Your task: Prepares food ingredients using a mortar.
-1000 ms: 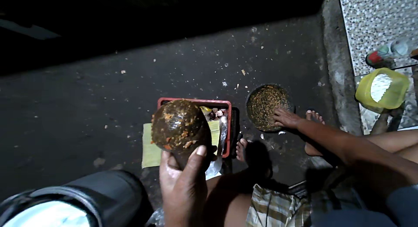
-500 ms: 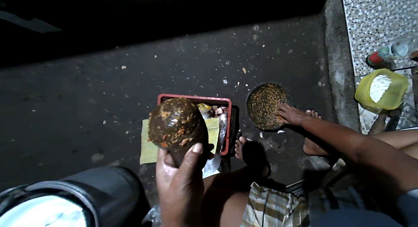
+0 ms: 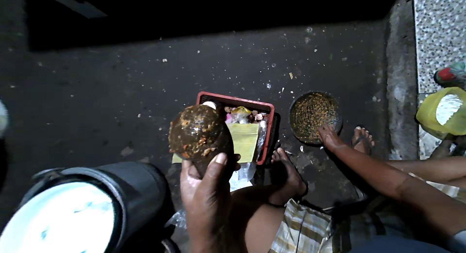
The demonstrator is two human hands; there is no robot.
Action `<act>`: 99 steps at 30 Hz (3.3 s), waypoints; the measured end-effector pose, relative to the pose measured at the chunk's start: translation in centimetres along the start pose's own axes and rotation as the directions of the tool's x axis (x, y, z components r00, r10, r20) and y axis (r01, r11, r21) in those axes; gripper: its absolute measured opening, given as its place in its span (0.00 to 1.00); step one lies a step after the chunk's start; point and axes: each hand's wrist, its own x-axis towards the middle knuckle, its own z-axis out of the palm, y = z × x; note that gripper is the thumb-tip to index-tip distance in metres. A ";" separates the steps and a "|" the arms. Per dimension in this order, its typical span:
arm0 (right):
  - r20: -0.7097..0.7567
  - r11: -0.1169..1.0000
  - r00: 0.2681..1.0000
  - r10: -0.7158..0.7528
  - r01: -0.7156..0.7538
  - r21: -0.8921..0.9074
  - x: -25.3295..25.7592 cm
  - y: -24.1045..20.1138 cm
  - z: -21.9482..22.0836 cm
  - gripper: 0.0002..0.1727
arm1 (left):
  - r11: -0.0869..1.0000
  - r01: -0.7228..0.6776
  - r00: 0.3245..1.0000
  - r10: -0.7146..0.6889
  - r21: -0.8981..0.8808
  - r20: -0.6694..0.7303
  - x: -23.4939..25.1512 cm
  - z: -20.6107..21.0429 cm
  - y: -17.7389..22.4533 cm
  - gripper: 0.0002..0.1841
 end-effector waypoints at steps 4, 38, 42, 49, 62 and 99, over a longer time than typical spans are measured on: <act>0.139 0.974 0.990 0.022 -0.053 0.222 0.8 -2.9 -1.0 0.24 | 0.999 0.003 0.999 -0.005 -0.035 -0.047 -0.3 -1.4 -0.1 0.19; -0.441 0.553 0.765 -0.469 0.644 0.529 4.4 -22.8 -8.1 0.15 | 0.999 -0.042 0.970 0.034 -0.027 -0.240 0.6 -4.0 -0.7 0.26; -0.295 0.852 0.898 -0.328 0.416 0.319 3.9 -11.2 -13.1 0.16 | 0.997 -0.031 0.981 0.043 0.067 -0.190 0.7 -3.2 -0.9 0.31; -0.215 0.971 0.977 -0.002 0.054 0.234 2.1 0.1 -10.0 0.18 | 0.920 0.003 0.999 -0.015 0.393 0.029 1.7 -0.4 -2.3 0.47; -0.435 0.823 0.867 -0.243 0.422 0.381 -10.7 1.6 -18.7 0.14 | 0.630 0.027 0.830 -0.447 0.777 0.334 2.7 6.8 -12.8 0.44; -0.850 0.259 0.188 0.491 0.901 0.348 -31.7 17.4 -24.9 0.15 | 0.624 0.501 0.380 -0.781 0.600 0.495 -11.0 44.4 -26.8 0.43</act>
